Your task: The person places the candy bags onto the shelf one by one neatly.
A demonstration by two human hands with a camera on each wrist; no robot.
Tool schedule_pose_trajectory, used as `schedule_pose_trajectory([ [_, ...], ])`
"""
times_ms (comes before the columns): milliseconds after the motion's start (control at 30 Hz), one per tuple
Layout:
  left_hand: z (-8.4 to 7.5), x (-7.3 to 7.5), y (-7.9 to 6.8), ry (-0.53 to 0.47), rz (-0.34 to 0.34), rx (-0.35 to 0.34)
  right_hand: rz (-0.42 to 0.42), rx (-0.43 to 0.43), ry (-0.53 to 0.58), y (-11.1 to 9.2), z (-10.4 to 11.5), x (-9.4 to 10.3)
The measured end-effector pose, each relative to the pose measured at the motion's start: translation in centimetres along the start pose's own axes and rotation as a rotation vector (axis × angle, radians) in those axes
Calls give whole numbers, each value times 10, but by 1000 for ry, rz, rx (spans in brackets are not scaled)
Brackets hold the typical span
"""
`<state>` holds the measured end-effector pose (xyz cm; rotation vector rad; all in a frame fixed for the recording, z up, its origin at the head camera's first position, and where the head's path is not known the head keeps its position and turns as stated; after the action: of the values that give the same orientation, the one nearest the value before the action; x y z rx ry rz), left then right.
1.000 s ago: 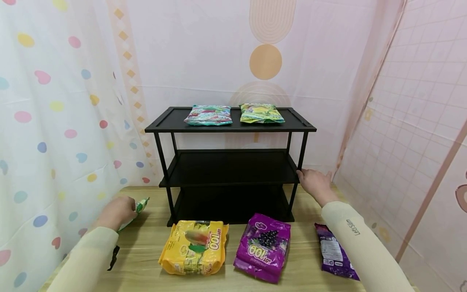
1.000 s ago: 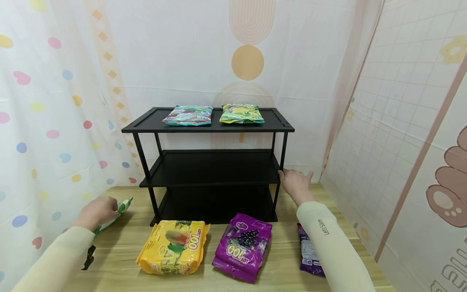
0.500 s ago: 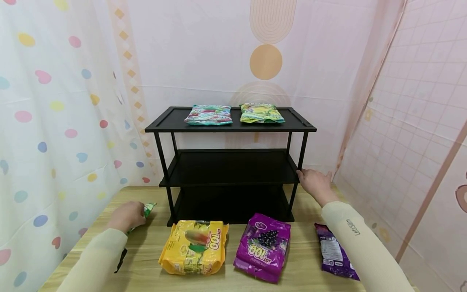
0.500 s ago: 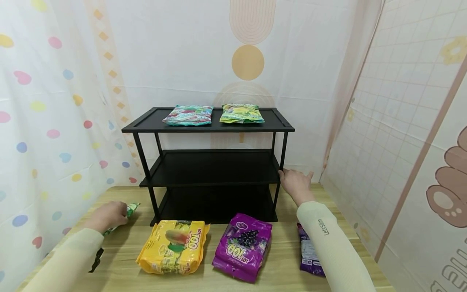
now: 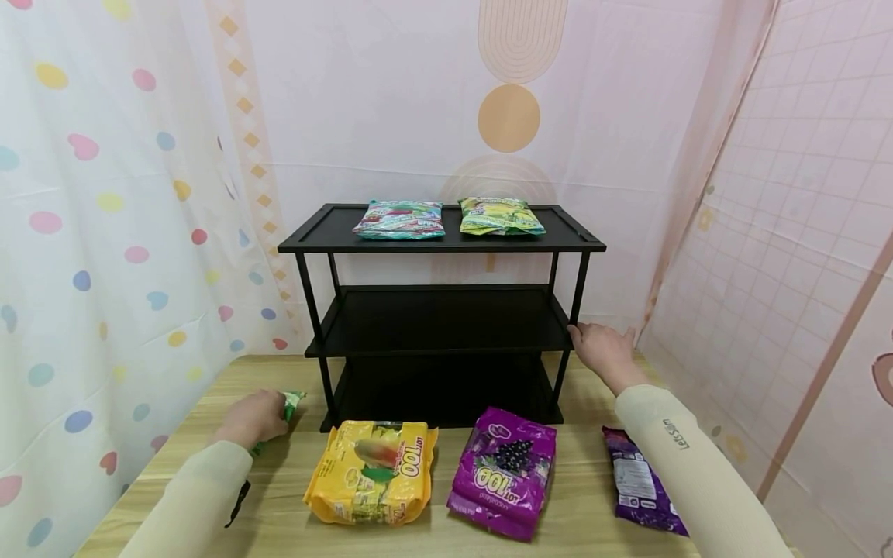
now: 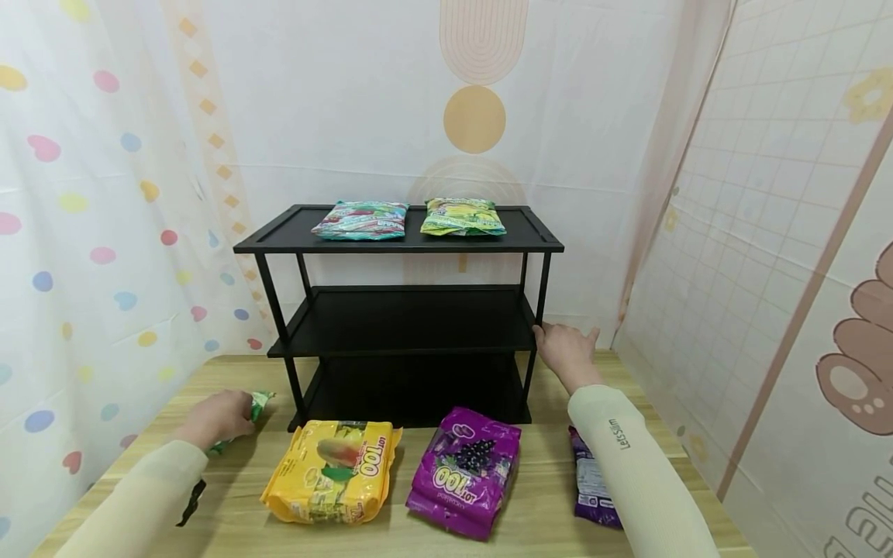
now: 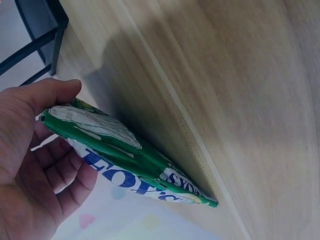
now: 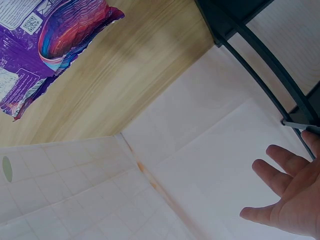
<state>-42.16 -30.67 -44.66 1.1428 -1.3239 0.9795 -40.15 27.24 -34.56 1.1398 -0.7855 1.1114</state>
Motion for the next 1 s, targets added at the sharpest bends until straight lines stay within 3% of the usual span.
schedule_pose_trajectory([
  [267,-4,0,1,-74,19,-1,5,-4,3,0,0,-1],
  [633,4,25,2,-81,-101,-46,-4,-3,1,1,-1,1],
  [1000,16,35,-3,-48,-64,20,4,-1,7,0,0,1],
])
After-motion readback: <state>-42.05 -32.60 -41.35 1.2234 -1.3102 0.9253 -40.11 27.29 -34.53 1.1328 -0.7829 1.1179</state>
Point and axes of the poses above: each hand's wrist, its own y-axis towards the middle knuckle, its own x-axis out of the back of the hand, z = x × y, the point moved 3 cm from there along y, towards the middle knuckle, and after that the axes turned 3 degrees about y, right-handed, at the moved point
